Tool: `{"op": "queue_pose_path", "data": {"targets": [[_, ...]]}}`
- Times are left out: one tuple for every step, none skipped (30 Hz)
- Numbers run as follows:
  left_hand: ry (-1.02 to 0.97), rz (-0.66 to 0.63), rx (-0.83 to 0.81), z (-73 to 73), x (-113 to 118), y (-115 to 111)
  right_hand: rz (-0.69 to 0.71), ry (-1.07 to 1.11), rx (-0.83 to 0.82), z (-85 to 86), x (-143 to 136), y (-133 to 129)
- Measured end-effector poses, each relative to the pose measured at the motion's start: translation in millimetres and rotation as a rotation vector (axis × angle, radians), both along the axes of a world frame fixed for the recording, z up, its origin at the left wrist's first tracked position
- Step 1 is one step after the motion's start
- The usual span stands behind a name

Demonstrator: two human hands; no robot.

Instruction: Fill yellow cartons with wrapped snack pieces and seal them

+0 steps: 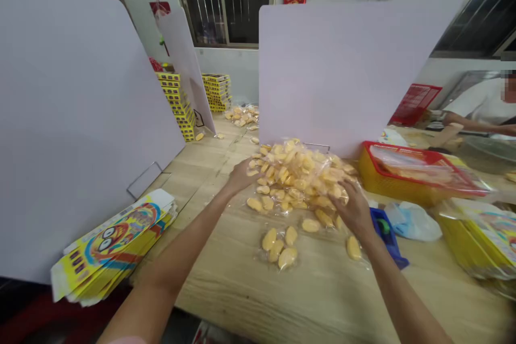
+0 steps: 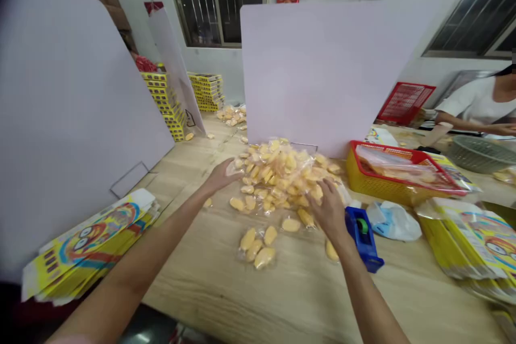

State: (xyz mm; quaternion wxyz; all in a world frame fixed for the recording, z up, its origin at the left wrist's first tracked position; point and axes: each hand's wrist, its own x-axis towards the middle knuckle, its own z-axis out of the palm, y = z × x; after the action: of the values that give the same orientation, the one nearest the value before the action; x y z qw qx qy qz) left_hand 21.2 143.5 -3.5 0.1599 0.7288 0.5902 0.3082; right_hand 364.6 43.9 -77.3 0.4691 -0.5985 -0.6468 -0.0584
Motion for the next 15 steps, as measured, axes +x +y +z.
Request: {"op": "queue_pose_path", "data": {"targets": [[0.015,0.08,-0.032,-15.0,-26,-9,0.036,-0.005,0.006,-9.6,-16,-22],[0.026,0.15,-0.066,-30.0,-47,-18,0.091,-0.025,-0.018,-18.0,-35,-43],[0.044,0.208,-0.113,-44.8,-64,-27,0.162,-0.059,-0.055,-25.5,-57,-61],[0.081,0.249,-0.174,-59.0,-75,-34,0.234,-0.109,-0.129,-32.0,-80,-77],[0.117,0.255,-0.212,-72.3,-79,-41,0.297,-0.164,-0.216,-37.5,-103,-89],[0.138,0.233,-0.227,-84.4,-76,-47,0.332,-0.206,-0.3,-42.1,-125,-96],[0.152,0.193,-0.228,-94.9,-67,-52,0.361,-0.247,-0.377,-45.7,-144,-100],[0.152,0.138,-0.216,-103.7,-54,-57,0.377,-0.28,-0.432,-48.6,-159,-101],[0.143,0.08,-0.201,-110.7,-37,-62,0.378,-0.302,-0.459,-51.1,-170,-99],[0.133,0.032,-0.191,-116.0,-19,-66,0.374,-0.317,-0.456,-53.6,-177,-95],[0.119,-0.001,-0.183,-119.4,0,-71,0.366,-0.325,-0.427,-56.6,-180,-91],[0.107,-0.021,-0.176,-121.3,17,-77,0.355,-0.328,-0.379,-60.8,-179,-86],[0.079,-0.045,-0.168,-121.6,32,-83,0.34,-0.33,-0.318,-66.3,-174,-81],[0.039,-0.081,-0.158,-120.7,44,-90,0.32,-0.332,-0.25,-73.3,-166,-78],[-0.007,-0.129,-0.145,-118.9,53,-98,0.304,-0.339,-0.181,-81.2,-155,-75]]}}
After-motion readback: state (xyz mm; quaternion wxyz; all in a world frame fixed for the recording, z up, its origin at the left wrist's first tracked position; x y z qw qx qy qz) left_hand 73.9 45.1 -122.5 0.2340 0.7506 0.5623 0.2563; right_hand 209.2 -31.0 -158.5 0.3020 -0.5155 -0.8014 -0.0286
